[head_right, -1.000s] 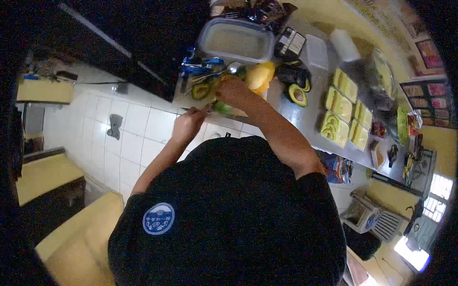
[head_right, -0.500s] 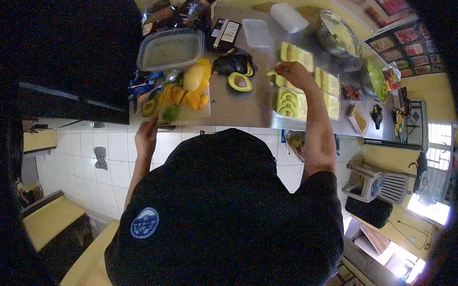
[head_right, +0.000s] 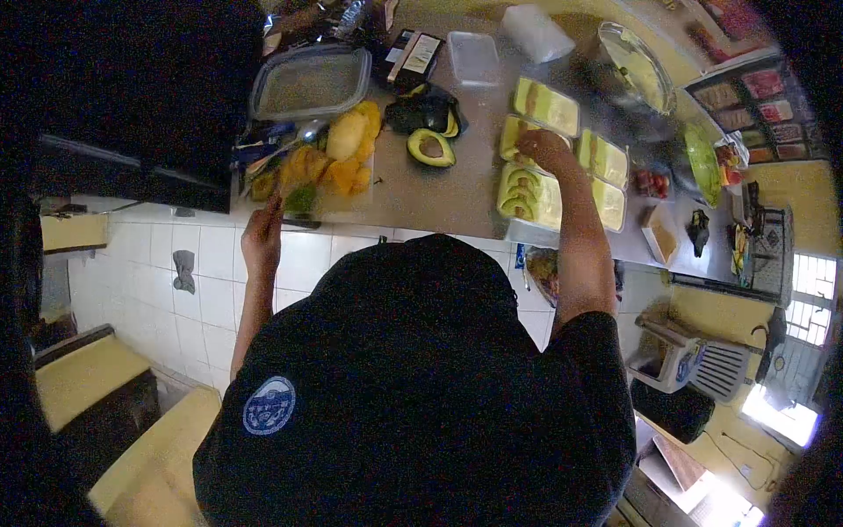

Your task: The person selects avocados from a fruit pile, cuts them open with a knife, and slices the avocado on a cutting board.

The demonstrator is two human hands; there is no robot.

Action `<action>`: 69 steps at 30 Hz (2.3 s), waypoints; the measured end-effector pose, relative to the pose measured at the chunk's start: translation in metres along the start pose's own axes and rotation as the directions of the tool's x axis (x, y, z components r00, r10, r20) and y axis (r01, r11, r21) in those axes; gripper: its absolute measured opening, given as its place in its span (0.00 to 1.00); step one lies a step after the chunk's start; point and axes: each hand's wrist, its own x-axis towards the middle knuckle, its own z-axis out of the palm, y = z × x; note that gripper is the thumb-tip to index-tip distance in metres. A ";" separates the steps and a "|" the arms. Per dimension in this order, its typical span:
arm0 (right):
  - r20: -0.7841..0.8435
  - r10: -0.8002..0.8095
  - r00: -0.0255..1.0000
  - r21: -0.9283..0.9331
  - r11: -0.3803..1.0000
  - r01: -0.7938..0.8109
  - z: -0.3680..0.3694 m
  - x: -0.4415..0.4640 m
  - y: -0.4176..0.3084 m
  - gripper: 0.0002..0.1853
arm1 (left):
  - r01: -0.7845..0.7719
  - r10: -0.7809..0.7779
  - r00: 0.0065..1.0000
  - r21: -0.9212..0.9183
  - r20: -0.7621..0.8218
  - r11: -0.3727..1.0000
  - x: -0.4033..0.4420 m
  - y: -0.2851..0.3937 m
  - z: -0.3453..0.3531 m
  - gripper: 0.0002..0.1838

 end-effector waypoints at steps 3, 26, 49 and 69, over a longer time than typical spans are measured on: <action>-0.292 -0.053 0.955 0.205 0.972 0.117 0.008 0.002 -0.011 0.15 | -0.032 0.025 0.996 -0.091 -0.080 0.995 -0.006 -0.006 -0.005 0.15; 0.148 -0.105 0.983 -0.042 0.993 0.112 0.109 0.030 -0.416 0.32 | -0.280 0.253 0.938 0.085 0.237 0.956 0.009 -0.054 -0.040 0.21; -0.001 -0.168 0.986 -0.043 0.985 0.168 0.126 0.030 -0.414 0.30 | -0.308 0.256 0.904 0.107 0.342 0.945 0.007 -0.072 -0.014 0.21; -0.146 -0.240 0.960 0.396 0.875 0.279 0.011 0.049 -0.281 0.13 | -0.183 0.170 0.974 0.075 0.153 0.980 -0.001 -0.069 -0.027 0.18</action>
